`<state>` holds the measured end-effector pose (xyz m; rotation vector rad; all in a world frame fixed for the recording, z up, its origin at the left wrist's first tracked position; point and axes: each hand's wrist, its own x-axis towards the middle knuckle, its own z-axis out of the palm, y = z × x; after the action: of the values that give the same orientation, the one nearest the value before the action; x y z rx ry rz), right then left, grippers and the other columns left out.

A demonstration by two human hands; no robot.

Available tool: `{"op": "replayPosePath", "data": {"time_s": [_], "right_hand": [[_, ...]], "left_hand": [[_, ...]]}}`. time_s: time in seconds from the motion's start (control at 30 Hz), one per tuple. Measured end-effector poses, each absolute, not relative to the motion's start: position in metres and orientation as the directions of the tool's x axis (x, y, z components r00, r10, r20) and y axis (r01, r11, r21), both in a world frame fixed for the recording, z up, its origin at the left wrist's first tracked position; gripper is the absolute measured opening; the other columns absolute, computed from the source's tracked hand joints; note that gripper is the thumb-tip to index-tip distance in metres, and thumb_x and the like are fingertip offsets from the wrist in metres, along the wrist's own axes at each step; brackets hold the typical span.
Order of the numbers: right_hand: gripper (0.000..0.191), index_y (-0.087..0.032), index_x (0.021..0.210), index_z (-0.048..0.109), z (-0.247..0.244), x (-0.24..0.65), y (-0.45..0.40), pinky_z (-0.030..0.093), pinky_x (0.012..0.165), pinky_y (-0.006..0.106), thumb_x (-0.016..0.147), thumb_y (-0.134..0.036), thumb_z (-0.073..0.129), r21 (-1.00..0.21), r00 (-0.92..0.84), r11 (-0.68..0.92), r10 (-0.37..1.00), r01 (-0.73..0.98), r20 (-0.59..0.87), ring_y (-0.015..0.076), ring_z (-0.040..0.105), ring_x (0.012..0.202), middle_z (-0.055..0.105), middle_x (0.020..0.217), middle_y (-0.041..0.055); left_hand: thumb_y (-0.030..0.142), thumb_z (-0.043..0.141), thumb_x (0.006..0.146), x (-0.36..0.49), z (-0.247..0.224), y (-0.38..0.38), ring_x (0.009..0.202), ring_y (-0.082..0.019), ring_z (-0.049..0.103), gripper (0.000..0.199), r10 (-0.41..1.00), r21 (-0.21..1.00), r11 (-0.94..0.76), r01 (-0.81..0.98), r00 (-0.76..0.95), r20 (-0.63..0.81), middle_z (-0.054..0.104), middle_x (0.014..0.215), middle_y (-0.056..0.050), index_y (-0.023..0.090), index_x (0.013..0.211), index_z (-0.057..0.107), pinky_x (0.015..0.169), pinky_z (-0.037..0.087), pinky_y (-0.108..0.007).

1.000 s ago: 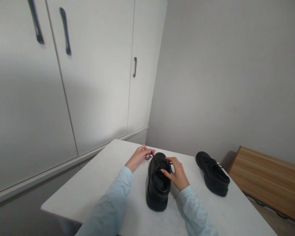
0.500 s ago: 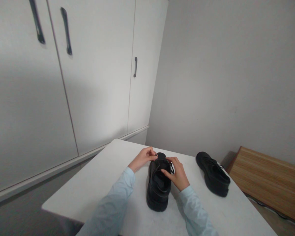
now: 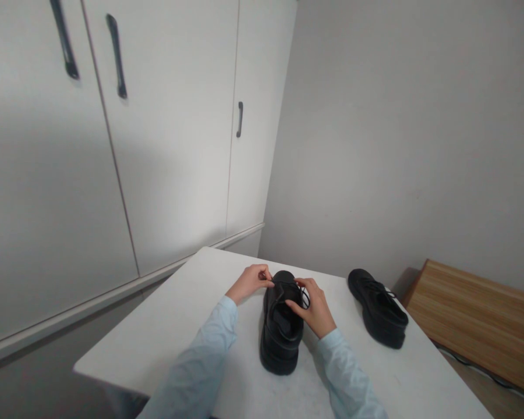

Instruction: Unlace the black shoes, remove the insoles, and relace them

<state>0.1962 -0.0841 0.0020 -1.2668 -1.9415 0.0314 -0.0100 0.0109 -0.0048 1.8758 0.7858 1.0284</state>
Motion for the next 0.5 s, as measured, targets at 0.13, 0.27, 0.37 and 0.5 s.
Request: {"op": "replayPosePath", "data": {"time_s": [0.13,0.27,0.37,0.5], "right_hand": [[0.044,-0.02,0.111,0.049,0.0,0.196,-0.083,0.046,0.084,0.041,0.074,-0.037,0.066,-0.458,-0.163,0.52,0.77,0.721,0.617,0.0249,0.057,0.096,0.058,0.099,0.0074],[0.042,-0.02,0.11,0.049,-0.001,0.196,-0.081,0.046,0.087,0.04,0.074,-0.036,0.065,-0.494,-0.155,0.545,0.763,0.678,0.628,0.0244,0.056,0.099,0.058,0.102,0.0079],[0.048,-0.02,0.114,0.046,-0.002,0.199,-0.08,0.044,0.091,0.042,0.073,-0.037,0.066,-0.534,-0.144,0.518,0.794,0.668,0.59,0.0256,0.054,0.105,0.057,0.11,0.0096],[0.054,-0.018,0.118,0.044,-0.004,0.207,-0.078,0.04,0.097,0.043,0.073,-0.039,0.065,-0.582,-0.149,0.469,0.846,0.664,0.511,0.0259,0.052,0.111,0.056,0.116,0.0112]], "left_hand": [[0.016,0.068,0.063,-0.013,-0.008,0.011,0.074,-0.016,0.062,0.014,0.821,0.814,-0.498,0.3,0.465,0.331,0.067,0.073,-0.002,0.015,0.061,0.054,0.069,0.043,-0.025],[0.015,0.066,0.065,-0.015,-0.009,0.01,0.074,-0.016,0.062,0.011,0.813,0.706,-0.554,0.441,0.469,0.345,0.067,0.073,0.0,0.016,0.063,0.056,0.067,0.042,-0.023],[0.015,0.065,0.066,-0.016,-0.007,0.009,0.072,-0.016,0.061,0.009,0.815,0.653,-0.568,0.5,0.45,0.364,0.066,0.07,0.001,0.017,0.064,0.057,0.065,0.04,-0.023],[0.014,0.065,0.067,-0.016,-0.003,0.007,0.07,-0.016,0.06,0.01,0.825,0.648,-0.562,0.513,0.4,0.399,0.065,0.069,0.001,0.017,0.067,0.056,0.065,0.04,-0.023]]}}
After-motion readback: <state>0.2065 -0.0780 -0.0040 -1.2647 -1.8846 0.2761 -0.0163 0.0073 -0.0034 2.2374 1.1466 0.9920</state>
